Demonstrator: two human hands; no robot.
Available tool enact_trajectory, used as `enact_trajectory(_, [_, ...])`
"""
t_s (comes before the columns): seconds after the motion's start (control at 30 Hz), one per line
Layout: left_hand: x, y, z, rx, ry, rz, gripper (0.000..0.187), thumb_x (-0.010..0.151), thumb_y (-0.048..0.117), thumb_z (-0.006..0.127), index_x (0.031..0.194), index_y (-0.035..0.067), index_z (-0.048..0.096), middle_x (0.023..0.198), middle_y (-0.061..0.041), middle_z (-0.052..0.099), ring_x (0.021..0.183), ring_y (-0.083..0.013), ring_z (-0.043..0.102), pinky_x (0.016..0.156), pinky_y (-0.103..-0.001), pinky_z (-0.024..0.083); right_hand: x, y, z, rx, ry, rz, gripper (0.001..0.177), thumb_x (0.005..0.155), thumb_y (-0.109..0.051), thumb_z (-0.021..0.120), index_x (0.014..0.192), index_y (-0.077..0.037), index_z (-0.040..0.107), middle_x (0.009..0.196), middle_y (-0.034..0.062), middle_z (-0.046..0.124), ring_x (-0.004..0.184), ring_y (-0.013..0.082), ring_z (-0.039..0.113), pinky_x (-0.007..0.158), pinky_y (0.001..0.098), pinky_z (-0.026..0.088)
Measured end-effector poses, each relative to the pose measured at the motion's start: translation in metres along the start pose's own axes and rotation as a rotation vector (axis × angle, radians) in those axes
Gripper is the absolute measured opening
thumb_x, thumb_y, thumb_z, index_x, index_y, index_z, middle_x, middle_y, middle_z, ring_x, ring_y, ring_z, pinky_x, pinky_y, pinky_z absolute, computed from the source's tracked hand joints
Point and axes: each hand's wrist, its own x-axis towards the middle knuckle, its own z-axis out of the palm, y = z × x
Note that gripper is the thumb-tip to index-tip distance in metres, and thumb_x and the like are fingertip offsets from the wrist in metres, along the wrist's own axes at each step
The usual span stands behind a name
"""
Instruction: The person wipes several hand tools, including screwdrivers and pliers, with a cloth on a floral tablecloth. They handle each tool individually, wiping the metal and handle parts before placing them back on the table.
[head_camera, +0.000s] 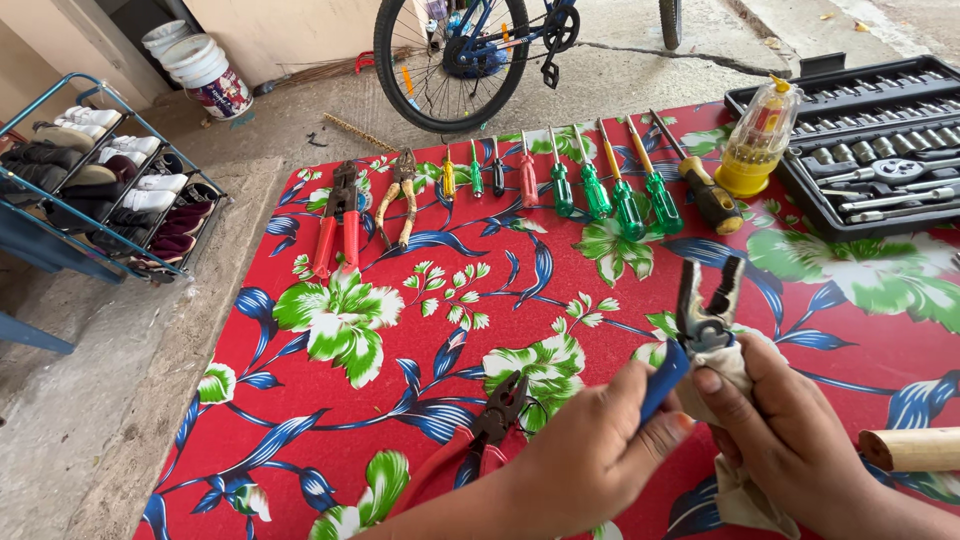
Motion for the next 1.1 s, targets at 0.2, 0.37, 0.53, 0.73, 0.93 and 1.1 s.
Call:
enact_trajectory(0.2, [-0.005, -0.013, 0.001, -0.113, -0.018, 0.081, 0.034, 0.118, 0.036, 0.05, 0.111, 0.003, 0.055, 0.071, -0.002, 0.049, 0.066, -0.0117, 0.048, 0.059, -0.029, 0.042, -0.002, 0.0, -0.019, 0.418, -0.148, 0.261, 0.039, 0.107, -0.037, 0.047, 0.107, 0.0, 0.057, 0.065, 0.0086, 0.058, 0.046, 0.0132, 0.05, 0.042, 0.0311, 0.045])
enact_trajectory(0.37, [0.009, -0.036, -0.01, -0.786, -0.323, -0.083, 0.032, 0.117, 0.038, 0.051, 0.103, 0.009, 0.05, 0.072, 0.008, 0.041, 0.057, -0.002, 0.038, 0.05, -0.021, 0.031, -0.006, -0.012, -0.023, 0.676, -0.475, 0.255, 0.061, 0.115, -0.054, 0.036, 0.108, 0.004, 0.056, 0.064, 0.0094, 0.058, 0.043, 0.0126, 0.045, 0.037, 0.0273, 0.037])
enact_trajectory(0.53, [0.006, -0.045, -0.007, -0.867, -0.381, -0.131, 0.027, 0.11, 0.036, 0.052, 0.114, 0.01, 0.056, 0.075, 0.007, 0.046, 0.058, -0.0021, 0.039, 0.052, -0.02, 0.032, -0.009, -0.021, -0.026, 0.646, -0.292, 0.773, 0.08, 0.091, -0.075, 0.03, 0.111, -0.003, 0.059, 0.045, 0.0129, 0.043, 0.029, 0.0187, 0.033, 0.029, 0.0334, 0.025])
enact_trajectory(0.73, [0.008, -0.047, -0.005, -0.826, -0.363, -0.076, 0.031, 0.115, 0.037, 0.05, 0.109, 0.006, 0.055, 0.072, 0.005, 0.046, 0.058, -0.0054, 0.042, 0.055, -0.022, 0.036, -0.008, -0.018, -0.024, 0.97, -0.556, 0.492, 0.054, 0.109, -0.047, 0.031, 0.106, 0.001, 0.057, 0.053, 0.0074, 0.046, 0.032, 0.0136, 0.035, 0.029, 0.0284, 0.031])
enact_trajectory(0.93, [0.013, -0.049, -0.002, -0.638, -0.149, -0.101, 0.034, 0.111, 0.039, 0.047, 0.106, 0.007, 0.058, 0.079, 0.006, 0.05, 0.069, -0.0037, 0.047, 0.063, -0.022, 0.042, -0.005, -0.026, -0.017, 1.015, -0.617, 0.543, 0.053, 0.11, -0.047, 0.031, 0.092, -0.001, 0.05, 0.055, 0.0045, 0.04, 0.037, 0.012, 0.034, 0.032, 0.0263, 0.03])
enact_trajectory(1.1, [0.012, -0.05, -0.004, -0.842, -0.078, -0.124, 0.035, 0.114, 0.038, 0.053, 0.101, 0.007, 0.059, 0.075, 0.007, 0.042, 0.067, -0.0038, 0.037, 0.062, -0.021, 0.032, -0.008, -0.037, -0.008, 1.078, -0.734, 0.473, 0.059, 0.114, -0.055, 0.032, 0.094, -0.003, 0.05, 0.063, 0.0042, 0.041, 0.046, 0.0121, 0.034, 0.04, 0.0265, 0.03])
